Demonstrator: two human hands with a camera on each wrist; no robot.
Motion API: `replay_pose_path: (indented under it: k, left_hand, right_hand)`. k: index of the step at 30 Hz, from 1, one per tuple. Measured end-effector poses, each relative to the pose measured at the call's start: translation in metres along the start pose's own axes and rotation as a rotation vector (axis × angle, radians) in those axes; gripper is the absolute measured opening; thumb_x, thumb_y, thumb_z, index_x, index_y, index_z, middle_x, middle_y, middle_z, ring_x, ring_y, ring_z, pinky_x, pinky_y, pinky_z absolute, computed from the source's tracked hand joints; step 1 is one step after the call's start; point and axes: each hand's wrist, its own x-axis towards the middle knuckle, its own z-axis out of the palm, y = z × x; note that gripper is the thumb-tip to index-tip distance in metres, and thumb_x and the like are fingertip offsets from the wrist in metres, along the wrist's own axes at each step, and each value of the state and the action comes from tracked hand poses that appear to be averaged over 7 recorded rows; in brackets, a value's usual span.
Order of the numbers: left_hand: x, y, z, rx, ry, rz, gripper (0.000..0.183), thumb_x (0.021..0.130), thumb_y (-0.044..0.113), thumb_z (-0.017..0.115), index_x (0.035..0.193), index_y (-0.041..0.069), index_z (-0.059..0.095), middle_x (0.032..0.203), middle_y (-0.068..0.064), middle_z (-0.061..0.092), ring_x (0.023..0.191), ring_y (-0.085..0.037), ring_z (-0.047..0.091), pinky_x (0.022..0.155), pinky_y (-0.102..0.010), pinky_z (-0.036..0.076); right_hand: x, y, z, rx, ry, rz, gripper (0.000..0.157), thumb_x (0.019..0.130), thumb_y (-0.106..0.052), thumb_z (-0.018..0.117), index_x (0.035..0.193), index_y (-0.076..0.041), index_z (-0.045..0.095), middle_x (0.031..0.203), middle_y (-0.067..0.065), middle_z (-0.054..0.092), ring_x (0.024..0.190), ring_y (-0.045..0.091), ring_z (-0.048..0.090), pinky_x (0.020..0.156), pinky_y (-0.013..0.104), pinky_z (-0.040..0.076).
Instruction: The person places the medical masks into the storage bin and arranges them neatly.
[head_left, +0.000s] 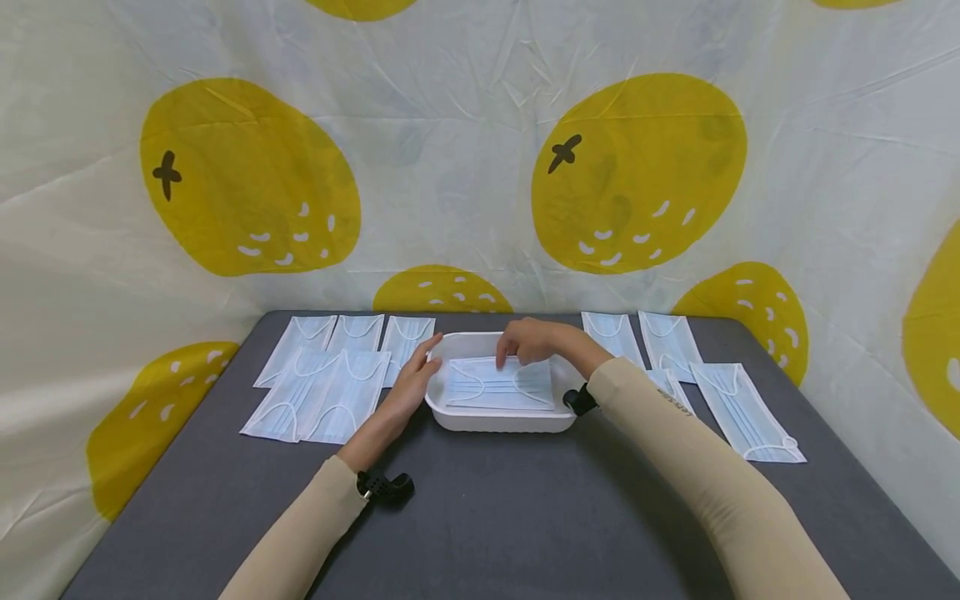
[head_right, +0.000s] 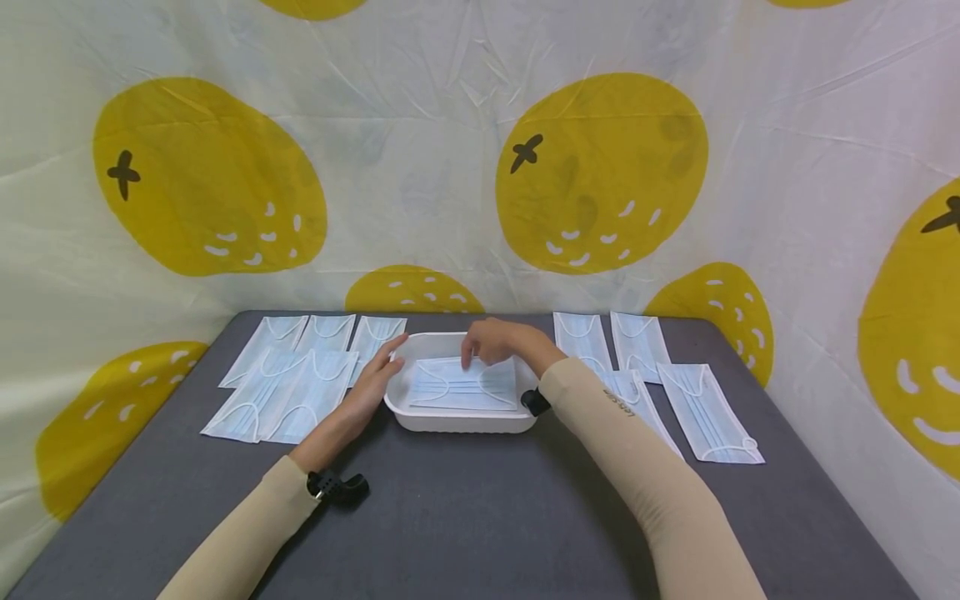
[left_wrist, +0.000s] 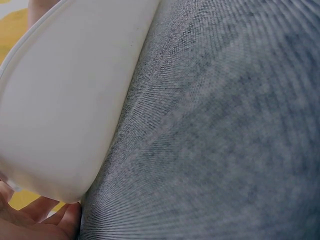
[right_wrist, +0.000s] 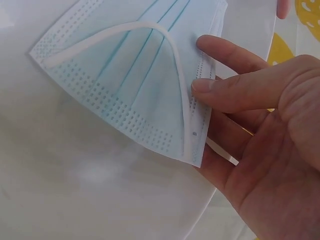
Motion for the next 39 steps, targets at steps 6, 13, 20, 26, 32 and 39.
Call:
replay_pose_path:
  k: [6, 13, 20, 26, 32, 39]
  left_hand:
    - [0.0, 0.0, 0.0, 0.007, 0.01, 0.003, 0.053, 0.111, 0.03, 0.039, 0.163, 0.028, 0.03, 0.173, -0.001, 0.021, 0.162, -0.032, 0.011, 0.13, -0.058, 0.009]
    - [-0.001, 0.0, 0.001, 0.008, 0.013, 0.001, 0.053, 0.112, 0.03, 0.039, 0.164, 0.028, 0.029, 0.173, 0.0, 0.02, 0.162, -0.032, 0.011, 0.13, -0.057, 0.009]
    - [0.0, 0.0, 0.002, 0.005, 0.014, 0.018, 0.053, 0.112, 0.027, 0.039, 0.164, 0.024, 0.029, 0.173, -0.002, 0.021, 0.162, -0.033, 0.01, 0.131, -0.057, 0.009]
    - [0.0, -0.001, 0.001, 0.003, 0.019, 0.001, 0.052, 0.112, 0.029, 0.039, 0.163, 0.028, 0.03, 0.173, 0.0, 0.021, 0.161, -0.032, 0.012, 0.13, -0.057, 0.009]
    - [0.001, -0.001, 0.001, 0.007, 0.007, 0.005, 0.053, 0.112, 0.028, 0.039, 0.164, 0.027, 0.028, 0.173, -0.002, 0.02, 0.161, -0.033, 0.012, 0.13, -0.058, 0.009]
    - [0.0, 0.002, -0.001, -0.001, -0.001, -0.015, 0.052, 0.112, 0.029, 0.037, 0.163, 0.031, 0.028, 0.173, -0.002, 0.019, 0.16, -0.032, 0.015, 0.13, -0.059, 0.01]
  right_hand:
    - [-0.001, -0.005, 0.0, 0.02, 0.0, 0.0, 0.045, 0.091, 0.013, 0.051, 0.114, -0.014, 0.078, 0.125, 0.009, 0.072, 0.114, 0.025, 0.064, 0.1, 0.04, 0.057]
    - [-0.003, -0.008, 0.001, 0.038, -0.017, 0.033, 0.036, 0.092, 0.01, 0.055, 0.107, -0.011, 0.08, 0.118, 0.007, 0.074, 0.097, 0.02, 0.061, 0.077, 0.027, 0.055]
    - [-0.003, -0.008, 0.002, -0.006, 0.039, 0.071, 0.034, 0.095, 0.007, 0.056, 0.109, -0.011, 0.08, 0.116, 0.007, 0.073, 0.098, 0.021, 0.061, 0.09, 0.034, 0.057]
    - [-0.004, -0.013, 0.001, -0.093, 0.077, 0.078, 0.032, 0.096, 0.003, 0.055, 0.114, -0.009, 0.079, 0.123, 0.009, 0.072, 0.117, 0.025, 0.063, 0.106, 0.043, 0.053]
    - [-0.006, -0.017, 0.002, -0.122, 0.06, 0.11, 0.033, 0.097, 0.003, 0.055, 0.121, -0.008, 0.075, 0.127, 0.01, 0.07, 0.118, 0.025, 0.063, 0.106, 0.043, 0.053]
    - [-0.006, -0.019, 0.004, -0.111, 0.043, 0.114, 0.034, 0.096, 0.002, 0.056, 0.125, -0.007, 0.072, 0.13, 0.011, 0.068, 0.122, 0.027, 0.061, 0.108, 0.044, 0.052]
